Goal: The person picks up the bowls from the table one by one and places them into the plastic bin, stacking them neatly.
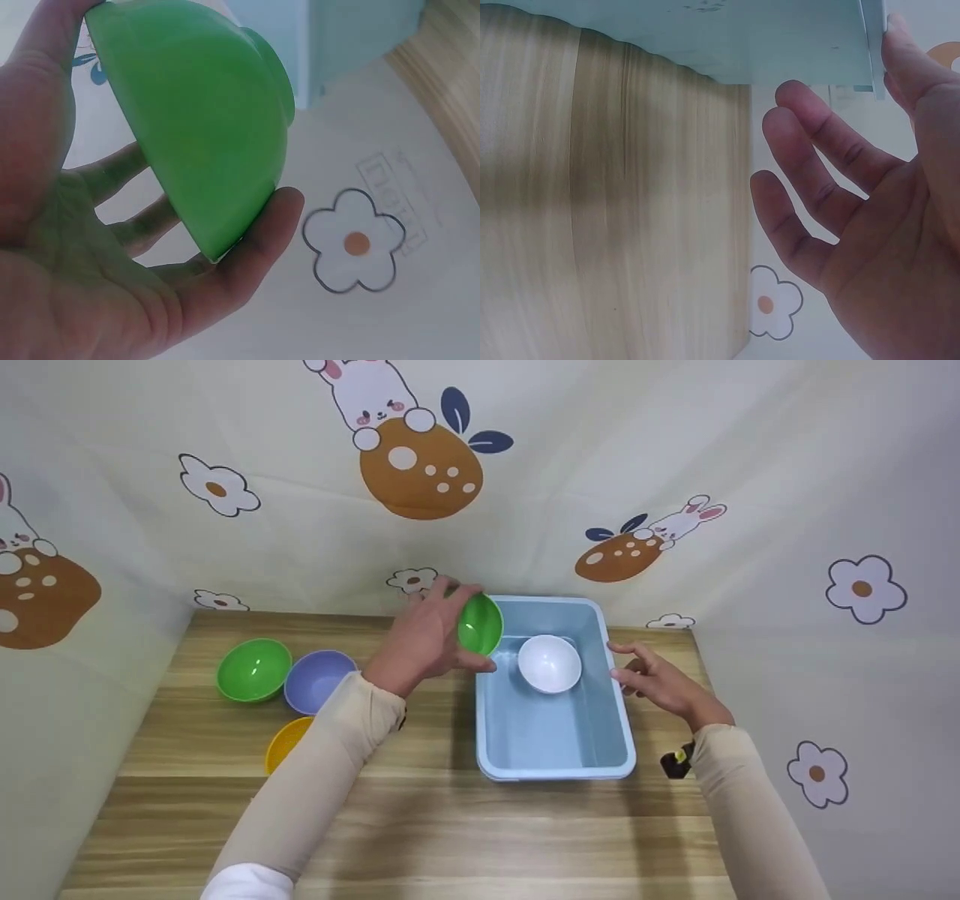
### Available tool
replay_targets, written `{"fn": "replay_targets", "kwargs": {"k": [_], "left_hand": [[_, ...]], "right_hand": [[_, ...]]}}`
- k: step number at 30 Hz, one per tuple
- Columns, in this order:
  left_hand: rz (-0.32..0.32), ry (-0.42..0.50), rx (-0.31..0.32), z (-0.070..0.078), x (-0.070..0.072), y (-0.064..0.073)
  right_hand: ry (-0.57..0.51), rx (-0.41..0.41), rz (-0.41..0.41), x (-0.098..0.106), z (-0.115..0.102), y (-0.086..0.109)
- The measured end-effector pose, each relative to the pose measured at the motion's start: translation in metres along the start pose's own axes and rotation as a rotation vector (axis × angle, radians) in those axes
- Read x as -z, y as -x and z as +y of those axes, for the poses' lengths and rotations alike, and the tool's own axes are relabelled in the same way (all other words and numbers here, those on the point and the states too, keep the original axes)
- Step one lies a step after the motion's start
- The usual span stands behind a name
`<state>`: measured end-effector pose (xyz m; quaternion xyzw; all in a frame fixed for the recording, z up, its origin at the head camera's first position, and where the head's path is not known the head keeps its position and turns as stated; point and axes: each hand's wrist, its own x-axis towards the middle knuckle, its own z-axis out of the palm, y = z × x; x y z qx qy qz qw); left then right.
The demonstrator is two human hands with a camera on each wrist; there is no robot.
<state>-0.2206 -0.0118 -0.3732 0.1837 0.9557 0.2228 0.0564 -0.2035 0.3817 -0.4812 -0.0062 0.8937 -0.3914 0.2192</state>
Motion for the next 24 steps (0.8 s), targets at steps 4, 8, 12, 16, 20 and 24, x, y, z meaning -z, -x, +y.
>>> {"fn": "replay_targets", "kwargs": {"k": [4, 8, 12, 16, 20, 24], "left_hand": [[0.006, 0.014, -0.019, 0.008, -0.002, -0.003], [0.023, 0.030, -0.042, 0.014, -0.005, -0.006], [0.029, 0.055, -0.048, 0.021, -0.008, -0.010], [0.023, 0.082, -0.039, 0.029, -0.010, -0.013], [0.016, 0.097, -0.034, 0.037, -0.012, -0.016], [0.012, 0.101, -0.040, 0.046, -0.014, -0.019]], "right_hand": [[0.001, 0.002, 0.004, 0.001, 0.001, 0.000], [0.004, 0.016, 0.010, 0.001, 0.001, 0.000], [-0.006, 0.032, 0.011, 0.000, 0.000, 0.000], [-0.008, 0.029, 0.015, 0.000, 0.001, 0.000], [-0.011, 0.032, 0.012, -0.001, 0.001, 0.000], [-0.018, 0.044, 0.011, -0.001, 0.003, 0.000]]}}
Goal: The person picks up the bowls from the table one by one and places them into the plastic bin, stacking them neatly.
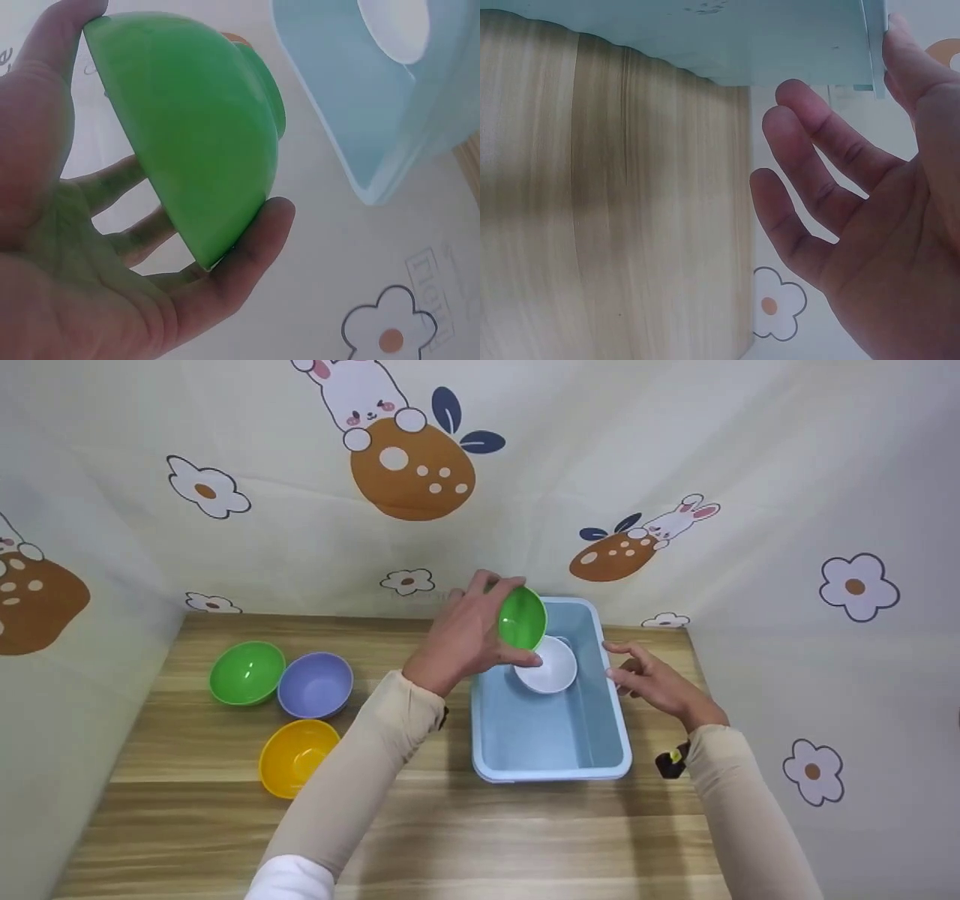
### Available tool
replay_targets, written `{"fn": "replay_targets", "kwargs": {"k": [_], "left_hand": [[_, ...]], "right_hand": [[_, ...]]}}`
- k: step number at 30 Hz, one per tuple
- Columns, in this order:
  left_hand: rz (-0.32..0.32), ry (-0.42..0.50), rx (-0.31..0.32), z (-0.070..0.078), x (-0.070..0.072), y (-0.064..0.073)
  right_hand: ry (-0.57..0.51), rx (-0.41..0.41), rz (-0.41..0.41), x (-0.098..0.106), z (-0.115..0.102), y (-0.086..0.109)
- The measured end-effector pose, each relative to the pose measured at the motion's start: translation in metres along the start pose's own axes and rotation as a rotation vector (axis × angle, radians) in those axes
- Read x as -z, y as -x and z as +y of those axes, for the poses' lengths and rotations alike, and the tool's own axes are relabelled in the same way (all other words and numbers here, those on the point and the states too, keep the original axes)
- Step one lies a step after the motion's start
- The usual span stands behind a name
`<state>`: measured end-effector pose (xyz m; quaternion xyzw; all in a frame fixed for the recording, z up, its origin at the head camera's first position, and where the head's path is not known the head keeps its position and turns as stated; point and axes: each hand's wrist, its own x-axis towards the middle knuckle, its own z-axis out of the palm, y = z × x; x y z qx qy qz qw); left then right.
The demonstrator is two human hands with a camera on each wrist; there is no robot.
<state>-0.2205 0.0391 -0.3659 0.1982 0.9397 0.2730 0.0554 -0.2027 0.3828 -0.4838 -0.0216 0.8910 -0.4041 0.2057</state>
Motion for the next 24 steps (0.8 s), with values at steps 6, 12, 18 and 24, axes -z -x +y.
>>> {"fn": "replay_targets", "kwargs": {"k": [6, 12, 18, 24], "left_hand": [[-0.007, 0.037, 0.002, 0.007, -0.005, -0.004], [-0.018, 0.075, 0.016, 0.010, -0.014, -0.006], [-0.012, 0.085, -0.004, 0.011, -0.022, -0.009], [-0.029, 0.127, 0.003, 0.012, -0.031, -0.012]], "right_hand": [[-0.011, -0.007, 0.003, 0.000, 0.000, 0.000], [-0.020, -0.009, -0.003, 0.000, -0.001, 0.000], [-0.034, 0.011, -0.001, 0.001, -0.002, 0.000], [-0.039, 0.013, 0.003, 0.000, 0.002, -0.001]]}}
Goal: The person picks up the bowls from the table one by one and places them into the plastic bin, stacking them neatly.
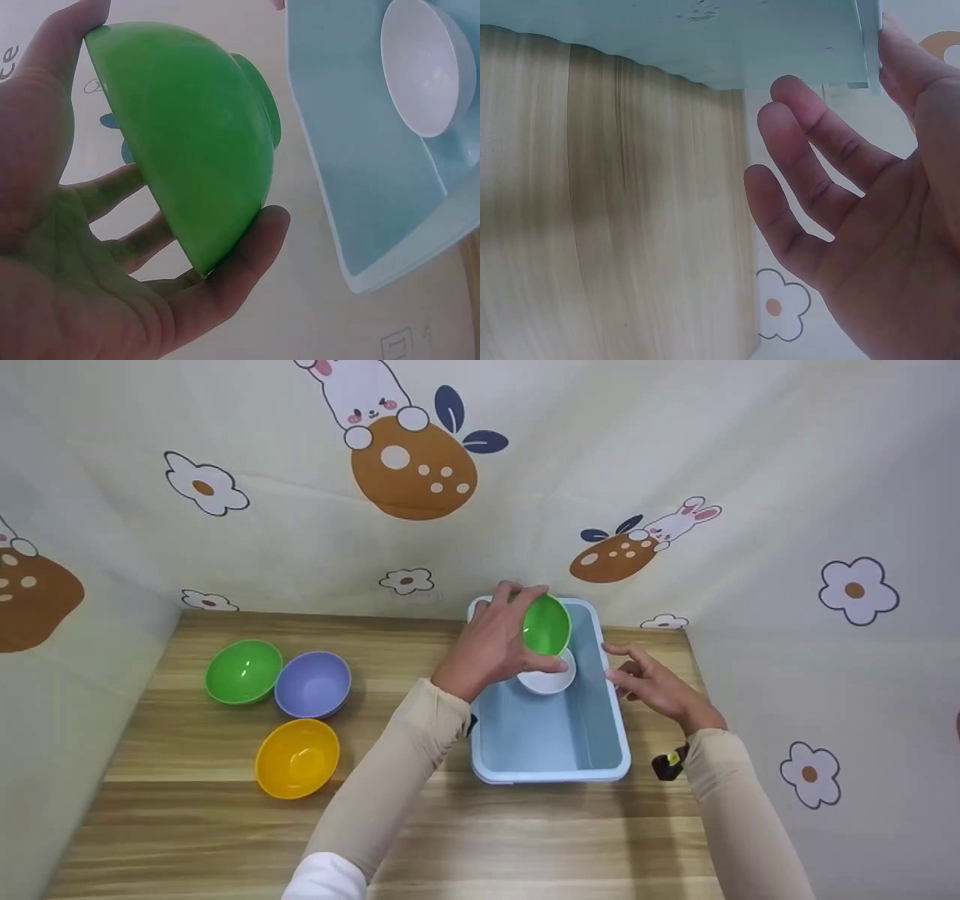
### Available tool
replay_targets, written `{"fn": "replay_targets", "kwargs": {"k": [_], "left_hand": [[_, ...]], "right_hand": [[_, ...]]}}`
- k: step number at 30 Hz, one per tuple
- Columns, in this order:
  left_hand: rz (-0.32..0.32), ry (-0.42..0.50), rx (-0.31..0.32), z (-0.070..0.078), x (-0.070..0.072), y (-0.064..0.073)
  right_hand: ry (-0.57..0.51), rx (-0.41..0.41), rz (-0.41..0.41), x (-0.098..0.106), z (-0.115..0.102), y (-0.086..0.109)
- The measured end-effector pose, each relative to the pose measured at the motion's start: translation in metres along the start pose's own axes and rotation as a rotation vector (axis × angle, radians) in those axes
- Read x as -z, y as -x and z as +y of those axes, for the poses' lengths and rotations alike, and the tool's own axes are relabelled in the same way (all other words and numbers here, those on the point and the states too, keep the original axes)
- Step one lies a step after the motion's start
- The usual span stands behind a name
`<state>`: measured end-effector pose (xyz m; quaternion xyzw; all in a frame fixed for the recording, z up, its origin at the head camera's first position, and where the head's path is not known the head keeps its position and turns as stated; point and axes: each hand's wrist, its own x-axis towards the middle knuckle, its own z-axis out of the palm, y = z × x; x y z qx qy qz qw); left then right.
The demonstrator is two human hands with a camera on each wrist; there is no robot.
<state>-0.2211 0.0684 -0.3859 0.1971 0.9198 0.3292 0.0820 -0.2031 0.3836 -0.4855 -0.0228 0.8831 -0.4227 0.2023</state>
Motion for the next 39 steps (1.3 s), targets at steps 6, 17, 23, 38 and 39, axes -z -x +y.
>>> {"fn": "replay_targets", "kwargs": {"k": [6, 17, 23, 38, 39], "left_hand": [[-0.009, 0.020, -0.010, -0.003, -0.014, -0.003], [-0.039, 0.030, 0.009, -0.003, -0.029, -0.011], [-0.042, 0.052, 0.001, -0.003, -0.035, -0.013], [-0.034, 0.099, 0.033, -0.001, -0.051, -0.024], [-0.034, 0.103, 0.039, -0.001, -0.052, -0.025]], "right_hand": [[-0.005, -0.014, -0.001, -0.001, 0.000, 0.002], [-0.021, -0.043, -0.001, -0.002, 0.002, 0.000], [-0.039, -0.012, -0.006, -0.002, 0.004, -0.001], [-0.036, 0.005, 0.003, -0.002, 0.006, 0.000], [-0.040, 0.000, 0.005, -0.002, 0.006, 0.000]]}}
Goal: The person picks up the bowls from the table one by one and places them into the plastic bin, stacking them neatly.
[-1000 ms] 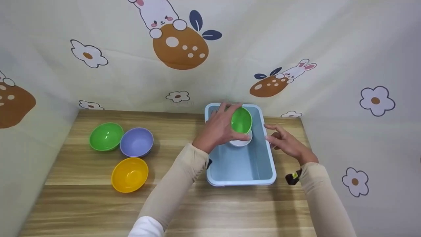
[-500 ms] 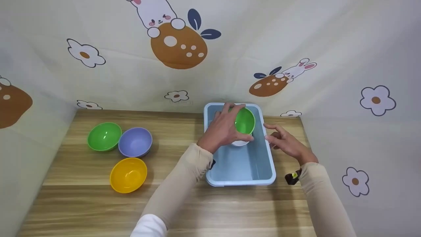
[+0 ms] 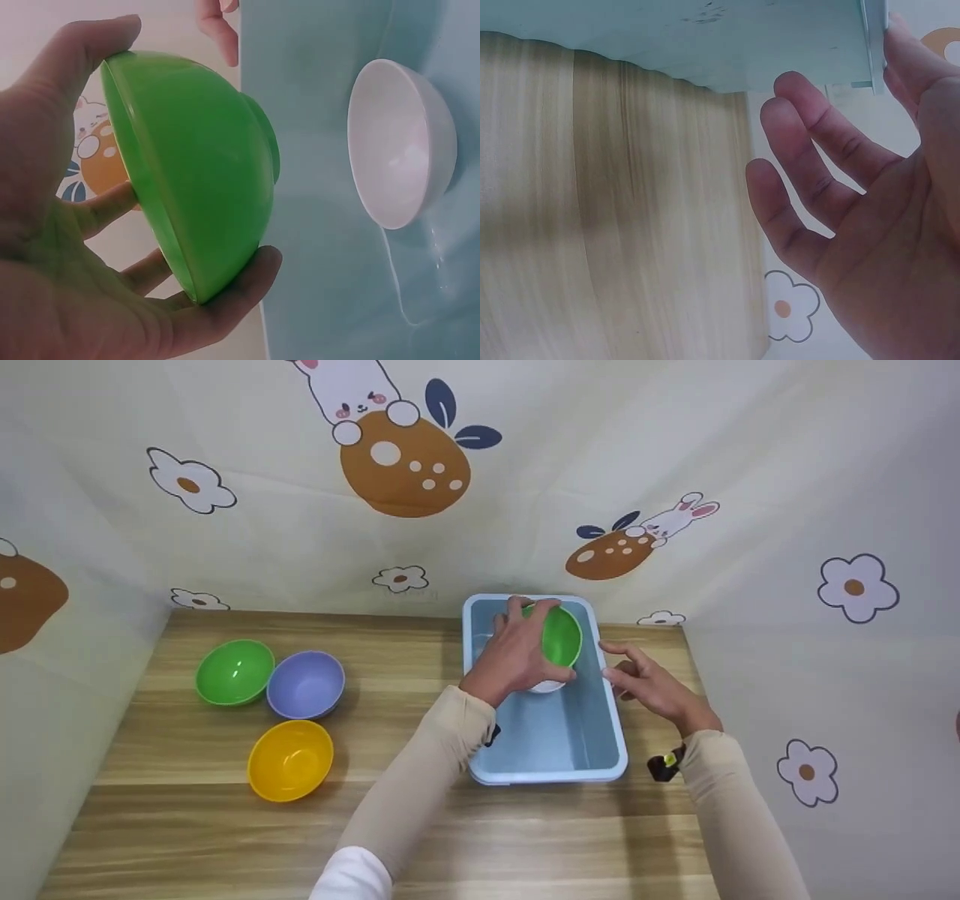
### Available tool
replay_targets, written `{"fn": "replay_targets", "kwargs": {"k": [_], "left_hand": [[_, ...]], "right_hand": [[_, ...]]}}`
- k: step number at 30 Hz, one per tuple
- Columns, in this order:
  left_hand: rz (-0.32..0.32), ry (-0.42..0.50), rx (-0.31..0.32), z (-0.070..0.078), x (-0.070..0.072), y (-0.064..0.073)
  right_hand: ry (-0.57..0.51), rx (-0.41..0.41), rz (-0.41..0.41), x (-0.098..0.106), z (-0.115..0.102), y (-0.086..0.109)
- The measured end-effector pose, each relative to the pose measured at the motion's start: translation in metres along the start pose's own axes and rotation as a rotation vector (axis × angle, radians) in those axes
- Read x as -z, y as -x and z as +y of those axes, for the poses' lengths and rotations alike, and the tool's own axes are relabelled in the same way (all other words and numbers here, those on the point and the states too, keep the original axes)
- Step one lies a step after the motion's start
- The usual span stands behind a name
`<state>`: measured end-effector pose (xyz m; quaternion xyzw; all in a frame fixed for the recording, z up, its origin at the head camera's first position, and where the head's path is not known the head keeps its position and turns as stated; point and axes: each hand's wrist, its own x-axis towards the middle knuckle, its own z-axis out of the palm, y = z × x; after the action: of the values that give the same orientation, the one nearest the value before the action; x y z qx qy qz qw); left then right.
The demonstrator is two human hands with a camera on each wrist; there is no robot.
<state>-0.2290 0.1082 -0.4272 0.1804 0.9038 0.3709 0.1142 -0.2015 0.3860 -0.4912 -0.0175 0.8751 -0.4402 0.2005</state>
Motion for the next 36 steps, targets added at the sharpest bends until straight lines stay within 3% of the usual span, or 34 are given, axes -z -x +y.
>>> {"fn": "replay_targets", "kwargs": {"k": [9, 15, 27, 36], "left_hand": [[0.034, -0.031, -0.002, 0.000, -0.014, -0.010], [0.051, -0.097, -0.010, -0.003, -0.023, -0.014], [0.018, -0.156, 0.048, -0.019, -0.045, -0.020], [0.021, -0.147, 0.045, -0.015, -0.049, -0.024]], "right_hand": [[0.007, -0.019, -0.003, -0.001, 0.001, 0.003], [-0.046, 0.008, -0.012, -0.002, 0.001, 0.004], [-0.011, 0.005, -0.011, -0.003, 0.003, 0.000], [-0.013, -0.007, -0.018, -0.002, 0.000, -0.001]]}}
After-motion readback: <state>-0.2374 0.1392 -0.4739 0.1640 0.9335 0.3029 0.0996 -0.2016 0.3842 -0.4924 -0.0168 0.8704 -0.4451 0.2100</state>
